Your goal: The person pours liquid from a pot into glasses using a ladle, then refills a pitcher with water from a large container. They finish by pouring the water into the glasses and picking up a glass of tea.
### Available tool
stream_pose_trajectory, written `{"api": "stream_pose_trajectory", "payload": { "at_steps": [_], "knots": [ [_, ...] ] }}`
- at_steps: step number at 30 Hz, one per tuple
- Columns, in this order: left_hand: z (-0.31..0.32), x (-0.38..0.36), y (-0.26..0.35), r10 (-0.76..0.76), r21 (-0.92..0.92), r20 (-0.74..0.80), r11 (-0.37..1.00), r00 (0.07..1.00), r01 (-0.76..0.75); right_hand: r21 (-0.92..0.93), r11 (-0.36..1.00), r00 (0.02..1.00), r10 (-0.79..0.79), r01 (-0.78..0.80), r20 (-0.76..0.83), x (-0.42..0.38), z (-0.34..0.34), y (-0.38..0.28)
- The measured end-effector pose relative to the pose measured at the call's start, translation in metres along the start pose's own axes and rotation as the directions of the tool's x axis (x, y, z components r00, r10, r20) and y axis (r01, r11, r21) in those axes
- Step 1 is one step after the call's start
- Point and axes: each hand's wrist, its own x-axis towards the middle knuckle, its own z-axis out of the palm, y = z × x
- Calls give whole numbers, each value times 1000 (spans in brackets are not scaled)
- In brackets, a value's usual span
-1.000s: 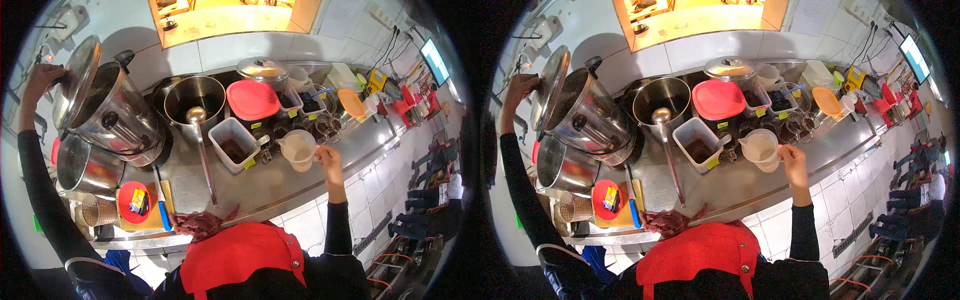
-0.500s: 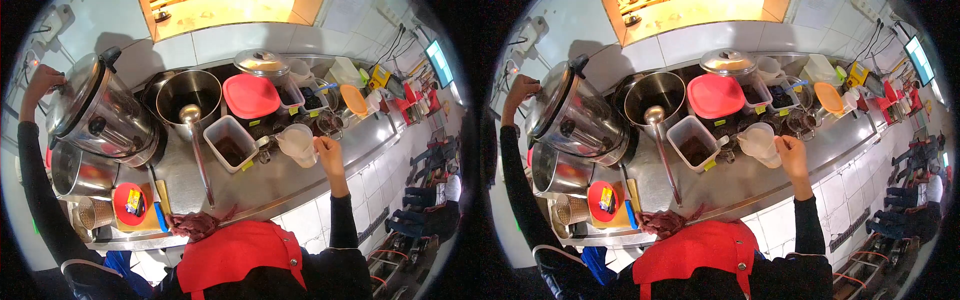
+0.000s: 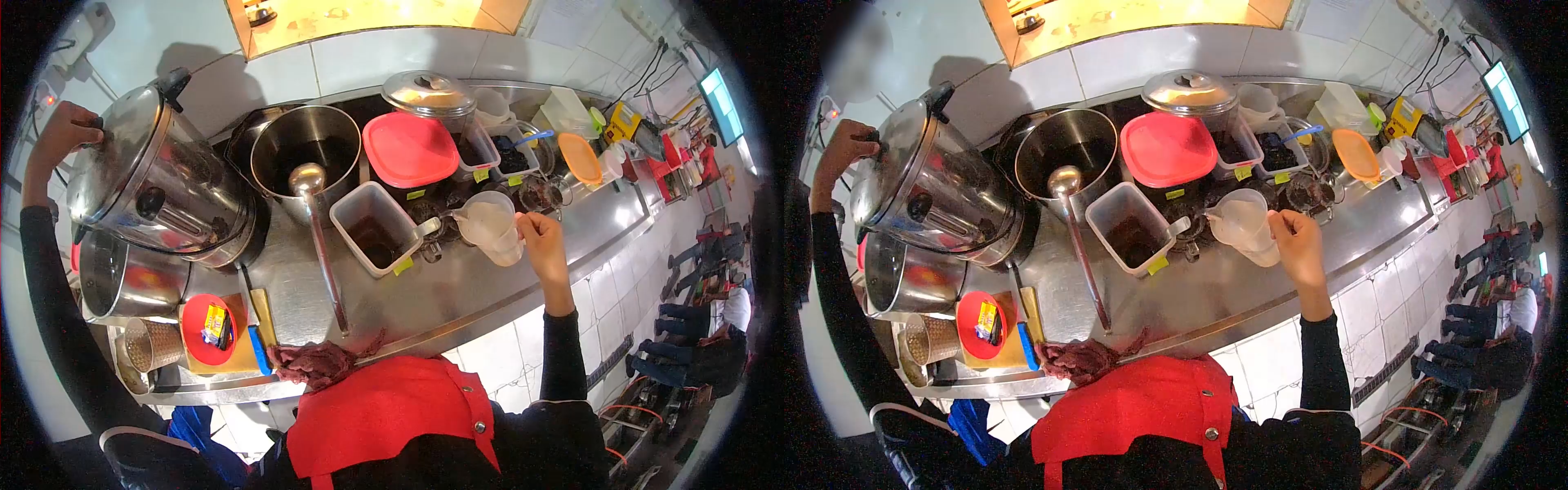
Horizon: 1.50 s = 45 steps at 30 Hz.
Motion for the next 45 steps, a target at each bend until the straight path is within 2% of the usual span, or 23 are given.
{"api": "stream_pose_trajectory", "payload": {
  "at_steps": [1, 3, 7, 10, 13, 15, 16, 17, 18, 19, 21, 24, 25, 27, 29, 31, 33, 35, 37, 39, 41, 43, 45],
  "knots": [
    [-1, -1, 6, 0, 0, 1, 1000, 1000, 0, 0, 1000, 1000, 0, 0, 1, 0, 0, 0],
    [-6, -2, 21, -107, 138, 155, 987, 982, 86, -3, 1000, 1000, 17, -17, 8, 1, -1, -1],
    [-2, 2, 0, -116, 57, 143, 992, 983, 108, -27, 1000, 1000, -10, 10, -1, 2, -1, 1],
    [0, 2, -7, -63, -1, 48, 998, 997, 63, -23, 999, 999, -33, 33, -3, 1, 0, -1],
    [-4, 7, -5, -81, 46, 110, 996, 991, 76, -16, 999, 999, -37, 37, 6, 2, 1, 3],
    [-10, 11, -3, -176, 237, 247, 964, 953, 116, 13, 1000, 1000, -8, 8, 10, 2, 1, 3],
    [-7, 10, -14, -176, 238, 247, 964, 953, 116, 14, 1000, 1000, -7, 7, 11, 2, 0, 1],
    [0, 6, -29, -55, 285, 58, 958, 997, 36, 98, 993, 998, 60, -62, 25, 2, -1, -1],
    [4, 3, -44, 81, 345, -127, 938, 989, -32, 180, 975, 991, 125, -132, 46, 1, -3, -4],
    [7, -4, -34, 80, 346, -127, 938, 989, -31, 180, 975, 991, 125, -131, 46, 1, -5, -6],
    [17, -21, -5, -32, 275, -414, 948, 910, 159, 310, 928, 978, 208, -207, 28, 1, -7, -9],
    [24, -65, 25, 317, 479, -483, 876, 816, -57, 256, 947, 979, 203, -192, -15, 4, -10, -8],
    [34, -84, 45, 315, 476, -479, 877, 819, -58, 253, 947, 978, 206, -196, -13, 6, -12, -1],
    [62, -119, 89, 231, 288, -651, 956, 723, -46, 118, 991, 997, 63, -58, -39, 14, -14, 17],
    [98, -148, 122, 82, 34, -714, 996, 695, -83, 18, 997, 997, 74, -73, -29, 16, -18, 11],
    [143, -171, 141, -66, -121, -774, 992, 630, -44, -82, 993, 997, 79, -81, -18, 20, -21, 9],
    [195, -189, 149, -221, -347, -767, 933, 602, -99, -202, 979, 1000, -15, 10, -23, 24, -25, 11],
    [244, -217, 141, -128, -150, -749, 988, 650, 21, -227, 974, 999, -32, 28, -13, 27, -28, 11],
    [304, -250, 143, -310, -253, -712, 950, 630, 181, -253, 966, 999, -48, 46, -2, 28, -32, 10],
    [338, -281, 157, -372, -268, -621, 928, 690, 259, -301, 954, 1000, -12, 9, -7, 31, -36, 7],
    [390, -311, 162, -665, -669, -492, 702, 562, 245, -285, 958, 1000, -26, 26, 2, 32, -39, 4],
    [411, -330, 168, -659, -669, -499, 706, 563, 234, -265, 963, 999, -40, 41, 10, 32, -42, 6],
    [418, -338, 174, -522, -368, -590, 853, 616, 370, -305, 950, 998, -59, 63, 21, 34, -45, 9]
  ]
}}
